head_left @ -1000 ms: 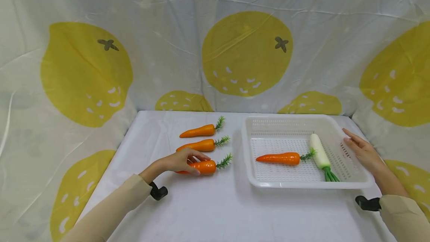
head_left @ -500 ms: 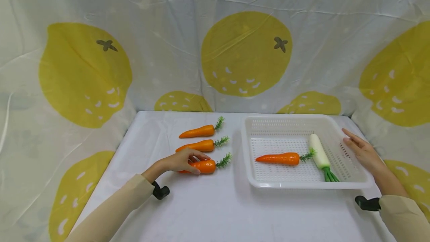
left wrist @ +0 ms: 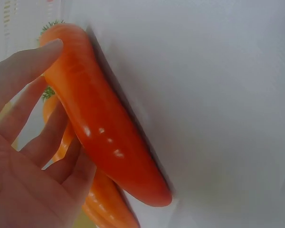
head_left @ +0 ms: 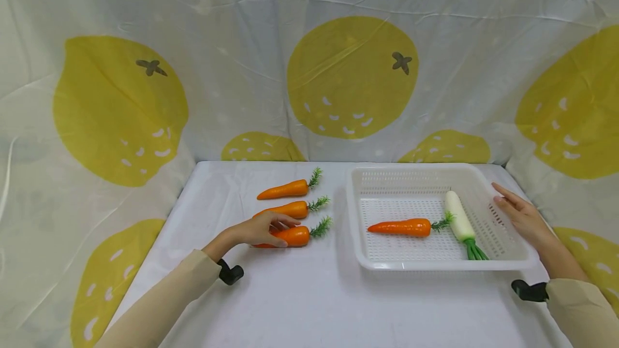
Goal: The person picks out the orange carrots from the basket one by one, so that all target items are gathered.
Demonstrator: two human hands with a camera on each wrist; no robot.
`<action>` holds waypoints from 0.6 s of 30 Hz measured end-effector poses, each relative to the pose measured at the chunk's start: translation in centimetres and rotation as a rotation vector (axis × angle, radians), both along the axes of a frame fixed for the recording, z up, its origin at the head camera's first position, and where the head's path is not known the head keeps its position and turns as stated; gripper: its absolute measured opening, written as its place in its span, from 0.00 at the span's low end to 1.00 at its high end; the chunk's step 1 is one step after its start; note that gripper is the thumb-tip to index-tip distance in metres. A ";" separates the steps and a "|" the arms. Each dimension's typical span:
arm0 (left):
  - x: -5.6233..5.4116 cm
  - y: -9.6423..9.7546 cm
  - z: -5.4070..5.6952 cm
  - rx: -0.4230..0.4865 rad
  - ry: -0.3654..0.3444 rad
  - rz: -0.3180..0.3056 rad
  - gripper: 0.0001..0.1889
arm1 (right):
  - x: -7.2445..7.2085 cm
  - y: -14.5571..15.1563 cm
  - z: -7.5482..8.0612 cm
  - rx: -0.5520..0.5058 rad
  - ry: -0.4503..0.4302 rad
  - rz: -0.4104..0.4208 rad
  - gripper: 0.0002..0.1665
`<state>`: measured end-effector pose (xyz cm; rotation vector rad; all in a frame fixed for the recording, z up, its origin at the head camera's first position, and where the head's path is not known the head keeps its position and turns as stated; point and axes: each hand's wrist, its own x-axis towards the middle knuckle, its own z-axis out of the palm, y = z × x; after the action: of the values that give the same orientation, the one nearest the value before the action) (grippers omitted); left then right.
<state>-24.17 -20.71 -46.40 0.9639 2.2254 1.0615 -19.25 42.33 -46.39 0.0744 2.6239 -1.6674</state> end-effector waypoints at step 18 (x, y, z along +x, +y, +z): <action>-1.0 1.2 2.6 0.097 0.022 0.020 0.27 | 0.0 -0.1 0.0 -0.014 0.017 -0.007 0.33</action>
<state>-25.15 -19.52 -43.82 0.9996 2.2230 1.1830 -19.24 42.27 -46.40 0.0689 2.6264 -1.6960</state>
